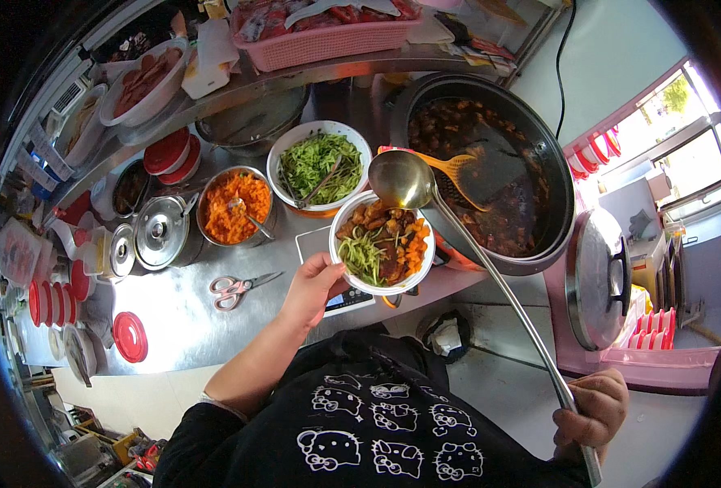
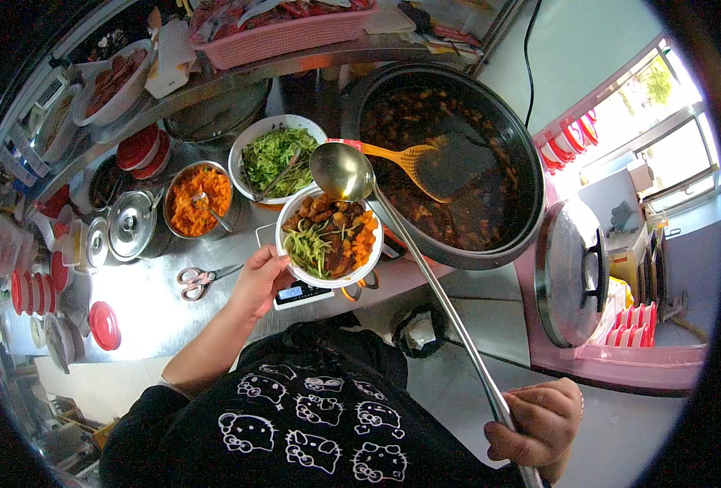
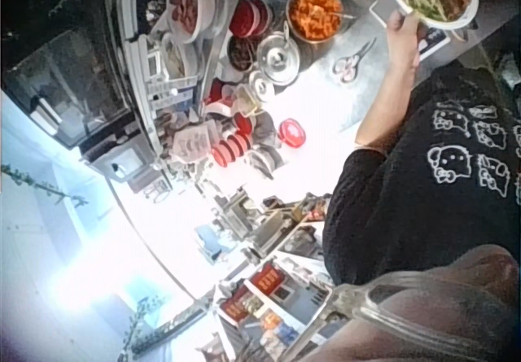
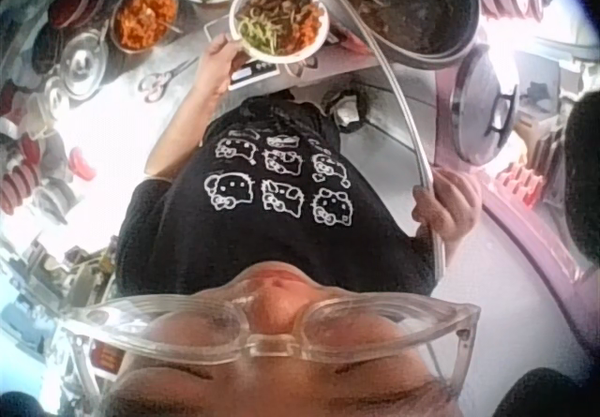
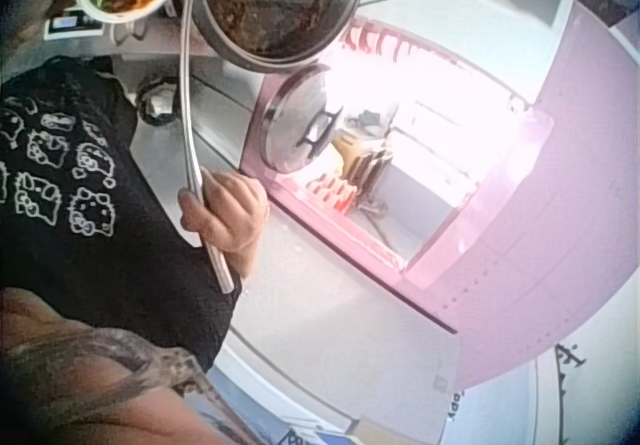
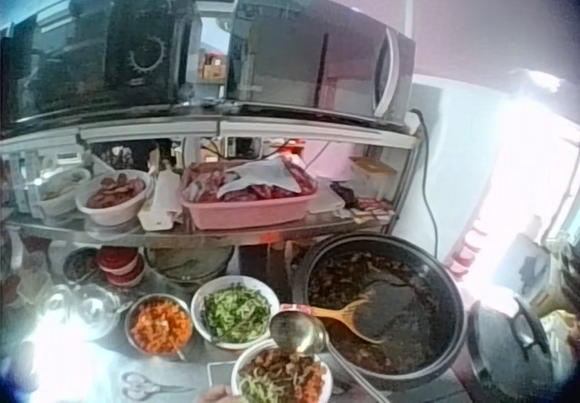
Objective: The person weighs noodles in a bowl on a scale, then retrieves a container from a microwave. They place a receipt on the counter, scoop rice into a bowl, add braised meat, shredded greens, and orange vegetables, and finish by ladling sauce over the contents.
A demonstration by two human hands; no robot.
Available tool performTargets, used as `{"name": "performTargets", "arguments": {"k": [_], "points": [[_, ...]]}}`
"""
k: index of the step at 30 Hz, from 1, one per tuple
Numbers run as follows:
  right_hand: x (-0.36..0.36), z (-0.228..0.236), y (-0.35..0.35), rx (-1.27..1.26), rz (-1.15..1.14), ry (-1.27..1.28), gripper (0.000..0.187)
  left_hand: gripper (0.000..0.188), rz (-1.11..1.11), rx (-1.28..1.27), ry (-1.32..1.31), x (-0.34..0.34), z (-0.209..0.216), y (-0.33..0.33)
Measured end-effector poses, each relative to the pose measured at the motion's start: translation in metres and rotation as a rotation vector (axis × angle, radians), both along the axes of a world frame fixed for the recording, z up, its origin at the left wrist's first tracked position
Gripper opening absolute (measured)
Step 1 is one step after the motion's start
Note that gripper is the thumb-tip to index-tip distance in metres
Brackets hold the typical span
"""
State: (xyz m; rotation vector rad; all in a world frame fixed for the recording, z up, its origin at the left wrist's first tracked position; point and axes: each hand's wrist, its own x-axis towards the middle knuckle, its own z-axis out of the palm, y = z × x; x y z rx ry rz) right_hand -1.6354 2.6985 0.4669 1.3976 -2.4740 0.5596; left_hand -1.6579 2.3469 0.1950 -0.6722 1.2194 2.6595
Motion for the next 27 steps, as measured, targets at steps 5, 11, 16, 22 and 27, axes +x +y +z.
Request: {"name": "performTargets", "arguments": {"k": [5,11,16,22,27], "points": [[0.003,-0.011,0.008,-0.093,-0.108,0.094,0.017,0.006,0.005,0.005,-0.014,-0.001,-0.001,0.0],[-0.02,-0.049,0.052,-0.423,-0.746,0.208,0.024,0.008,0.015,0.017,-0.009,-0.004,-0.003,0.001],[-0.047,-0.079,0.065,-1.012,-0.892,-0.181,0.023,0.009,0.037,0.011,-0.014,-0.008,-0.008,0.002],[-0.066,-0.108,0.051,-0.494,-0.617,-0.119,0.012,0.011,0.031,0.016,-0.01,-0.009,-0.01,-0.001],[-0.065,-0.106,0.044,-0.394,-0.502,-0.076,0.017,0.009,0.032,0.007,0.017,-0.008,-0.013,-0.001]]}}
